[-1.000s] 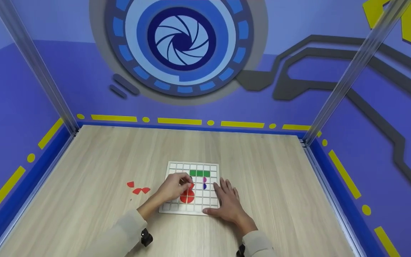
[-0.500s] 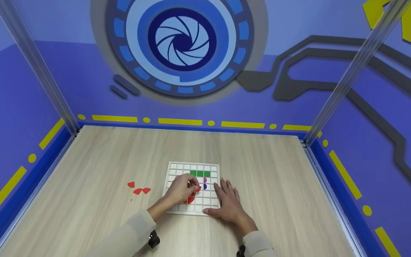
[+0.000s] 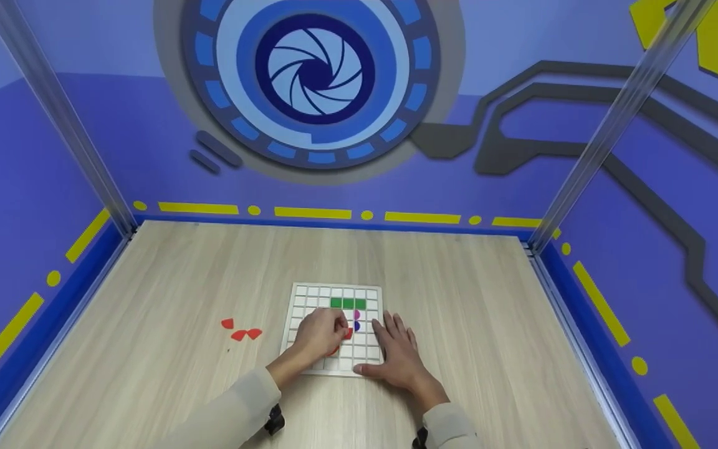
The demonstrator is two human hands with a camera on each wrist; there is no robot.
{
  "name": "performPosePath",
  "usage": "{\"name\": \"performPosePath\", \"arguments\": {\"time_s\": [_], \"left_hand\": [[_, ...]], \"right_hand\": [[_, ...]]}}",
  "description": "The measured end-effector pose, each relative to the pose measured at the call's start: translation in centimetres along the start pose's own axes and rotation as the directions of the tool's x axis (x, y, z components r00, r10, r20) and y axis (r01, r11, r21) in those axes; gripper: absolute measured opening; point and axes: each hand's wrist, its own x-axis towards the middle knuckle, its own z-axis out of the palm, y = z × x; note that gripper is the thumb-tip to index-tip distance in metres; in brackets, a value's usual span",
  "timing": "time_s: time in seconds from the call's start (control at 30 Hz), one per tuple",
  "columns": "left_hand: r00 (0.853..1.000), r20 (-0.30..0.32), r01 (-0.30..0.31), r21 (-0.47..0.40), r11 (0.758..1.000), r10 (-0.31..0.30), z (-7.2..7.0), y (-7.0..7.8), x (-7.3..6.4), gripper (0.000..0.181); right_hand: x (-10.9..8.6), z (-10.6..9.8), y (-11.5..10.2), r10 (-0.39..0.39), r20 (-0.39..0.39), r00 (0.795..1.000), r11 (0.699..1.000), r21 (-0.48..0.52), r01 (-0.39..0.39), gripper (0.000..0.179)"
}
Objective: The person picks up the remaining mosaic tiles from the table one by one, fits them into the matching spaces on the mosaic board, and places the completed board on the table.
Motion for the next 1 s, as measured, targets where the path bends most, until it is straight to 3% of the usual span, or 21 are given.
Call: {"name": "performPosePath", "arguments": {"time_s": [0.27,0.5,1.0], "left_hand": [[0.999,0.014,-0.051,0.064,0.997,0.05,0.4,0.01,-0.14,0.016],[0.998,0.05,-0.041,0.063,0.997,0.038,0.45,-0.01,0.07,0.014],[0.997,0.038,-0.069,0.081,0.994,0.066,0.63,-0.15,-0.06,0.016]], "right_hand": [[0.02,0.09,0.14,-0.002,-0.007,1.0,1.0,-0.005,0.002,0.114],[0.01,0.07,0.07,-0.004,-0.006,1.0,1.0,0.0,0.004,0.114],[-0.03,0.1,0.07,0.005,0.004,1.0,1.0,0.0,-0.005,0.113]]}}
